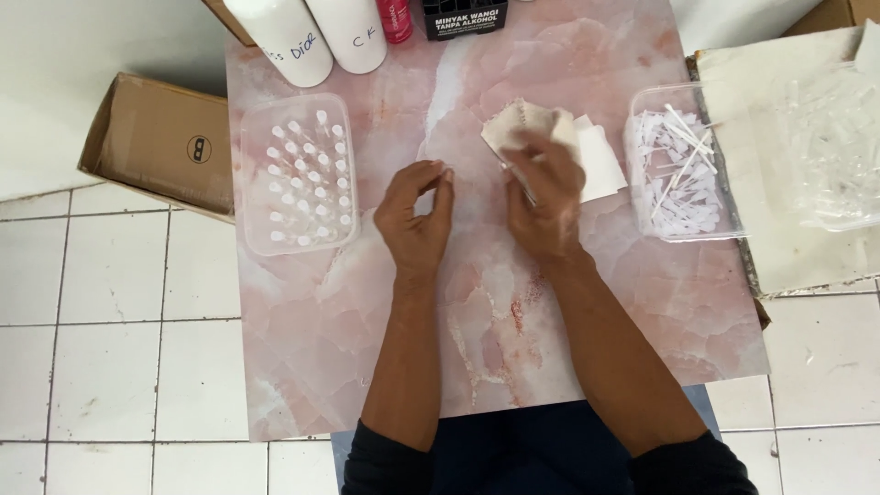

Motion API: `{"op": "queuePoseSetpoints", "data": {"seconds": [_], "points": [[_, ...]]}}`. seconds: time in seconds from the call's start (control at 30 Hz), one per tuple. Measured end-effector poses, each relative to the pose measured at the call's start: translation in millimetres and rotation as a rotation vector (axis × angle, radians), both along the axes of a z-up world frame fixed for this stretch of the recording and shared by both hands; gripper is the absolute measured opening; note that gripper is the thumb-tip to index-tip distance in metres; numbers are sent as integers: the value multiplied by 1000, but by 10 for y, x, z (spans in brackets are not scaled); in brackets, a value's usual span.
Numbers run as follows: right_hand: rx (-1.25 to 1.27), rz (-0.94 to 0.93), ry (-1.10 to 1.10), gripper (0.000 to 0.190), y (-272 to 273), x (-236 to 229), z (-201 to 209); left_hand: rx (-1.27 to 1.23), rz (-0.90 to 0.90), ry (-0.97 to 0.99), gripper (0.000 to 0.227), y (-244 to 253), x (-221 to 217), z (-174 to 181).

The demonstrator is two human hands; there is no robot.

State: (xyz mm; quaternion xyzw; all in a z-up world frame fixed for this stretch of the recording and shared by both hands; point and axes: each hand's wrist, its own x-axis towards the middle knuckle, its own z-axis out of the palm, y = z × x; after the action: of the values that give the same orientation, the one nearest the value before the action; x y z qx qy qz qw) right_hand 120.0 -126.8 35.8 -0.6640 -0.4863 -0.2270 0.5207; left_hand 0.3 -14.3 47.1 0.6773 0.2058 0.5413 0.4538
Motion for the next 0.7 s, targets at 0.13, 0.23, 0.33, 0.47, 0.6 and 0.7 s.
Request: {"op": "queuePoseSetpoints", "data": {"seconds": [0.13,0.23,0.33,0.47,0.6,0.7], "points": [[-69,230,166,31,54,-177,-23,61,-14,51,13,-10,34,-92],[-77,215,130,35,38,-219,133,107,-52,47,12,-16,51,-90],[-40,196,137,31,7,-218,198,136,-56,41,11,-29,41,-50],[-95,215,171,29,-6,-274,216,136,-81,72,14,-88,32,-36],[-36,230,301,28,-67,-205,231,128,-77,44,12,-78,40,-72],[-65,188,336,19,-118,-138,236,128,-65,12,12,-76,35,-39]]}}
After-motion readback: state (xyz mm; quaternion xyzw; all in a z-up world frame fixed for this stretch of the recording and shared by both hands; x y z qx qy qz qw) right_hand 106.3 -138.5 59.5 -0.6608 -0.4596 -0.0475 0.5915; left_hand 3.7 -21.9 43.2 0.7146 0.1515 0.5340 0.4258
